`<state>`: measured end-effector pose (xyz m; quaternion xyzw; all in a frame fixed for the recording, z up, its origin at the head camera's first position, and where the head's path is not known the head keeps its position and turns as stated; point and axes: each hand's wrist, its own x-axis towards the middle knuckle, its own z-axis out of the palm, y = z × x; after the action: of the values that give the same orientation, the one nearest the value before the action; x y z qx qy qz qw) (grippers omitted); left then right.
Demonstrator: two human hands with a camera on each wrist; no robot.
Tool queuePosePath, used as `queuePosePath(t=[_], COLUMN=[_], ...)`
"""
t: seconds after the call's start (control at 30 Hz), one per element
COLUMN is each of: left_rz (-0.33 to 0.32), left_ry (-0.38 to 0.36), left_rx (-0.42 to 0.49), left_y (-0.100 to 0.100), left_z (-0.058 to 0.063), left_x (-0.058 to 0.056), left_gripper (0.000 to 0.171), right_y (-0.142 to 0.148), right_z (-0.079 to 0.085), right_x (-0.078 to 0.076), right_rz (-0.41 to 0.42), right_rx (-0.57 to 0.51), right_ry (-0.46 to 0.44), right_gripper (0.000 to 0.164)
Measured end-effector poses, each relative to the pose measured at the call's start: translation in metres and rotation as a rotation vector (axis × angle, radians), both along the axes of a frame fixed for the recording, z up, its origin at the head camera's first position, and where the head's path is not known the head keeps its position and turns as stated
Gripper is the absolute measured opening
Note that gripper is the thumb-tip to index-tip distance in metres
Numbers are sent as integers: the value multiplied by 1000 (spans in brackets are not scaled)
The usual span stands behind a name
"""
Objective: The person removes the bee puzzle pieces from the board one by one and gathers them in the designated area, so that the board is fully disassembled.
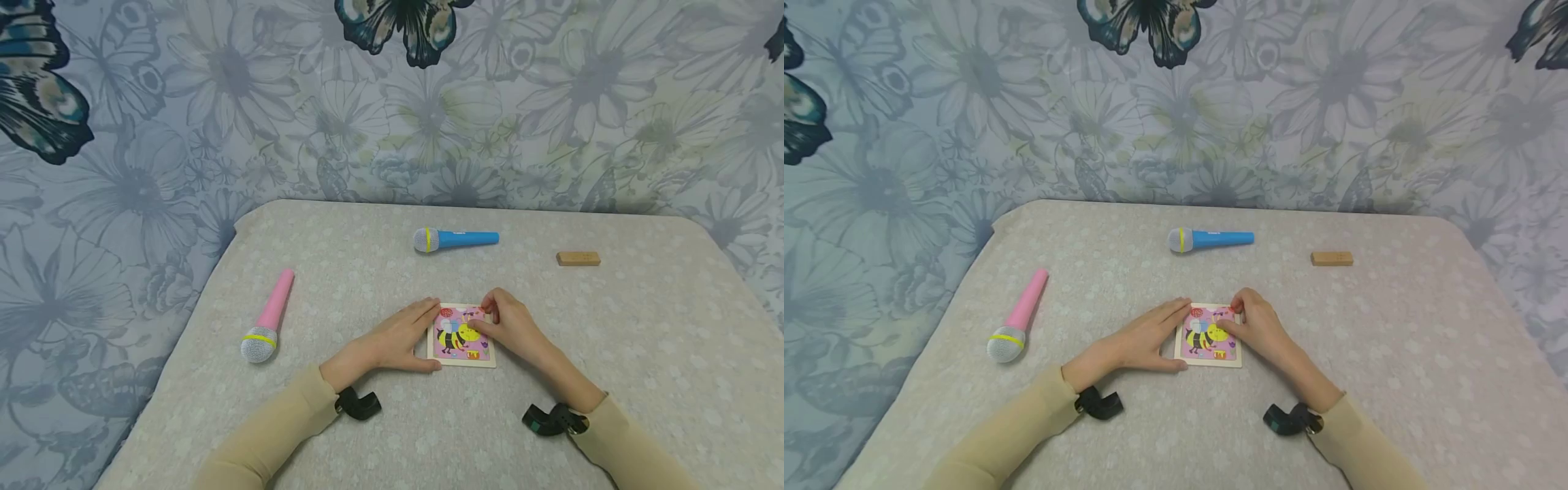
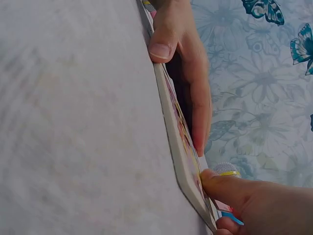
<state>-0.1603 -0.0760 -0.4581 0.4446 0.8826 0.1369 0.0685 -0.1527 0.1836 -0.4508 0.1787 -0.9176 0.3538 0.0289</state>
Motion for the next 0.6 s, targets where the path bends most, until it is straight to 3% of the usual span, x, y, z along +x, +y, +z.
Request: queuePosePath(t=[0.43,0.6], left_rz=[-6,-9], left_ry=[8,11], left_rx=[1,-3], left_y=[-2,-1], left_z=[0,1], left_x=[1,0], left_gripper=[100,100], right_y=[-2,3], right_z=[-2,1], right_x=[1,0], right_rz=[27,54], right_rx=[-42,-44], right_ry=[47,23], right_gripper=[32,32])
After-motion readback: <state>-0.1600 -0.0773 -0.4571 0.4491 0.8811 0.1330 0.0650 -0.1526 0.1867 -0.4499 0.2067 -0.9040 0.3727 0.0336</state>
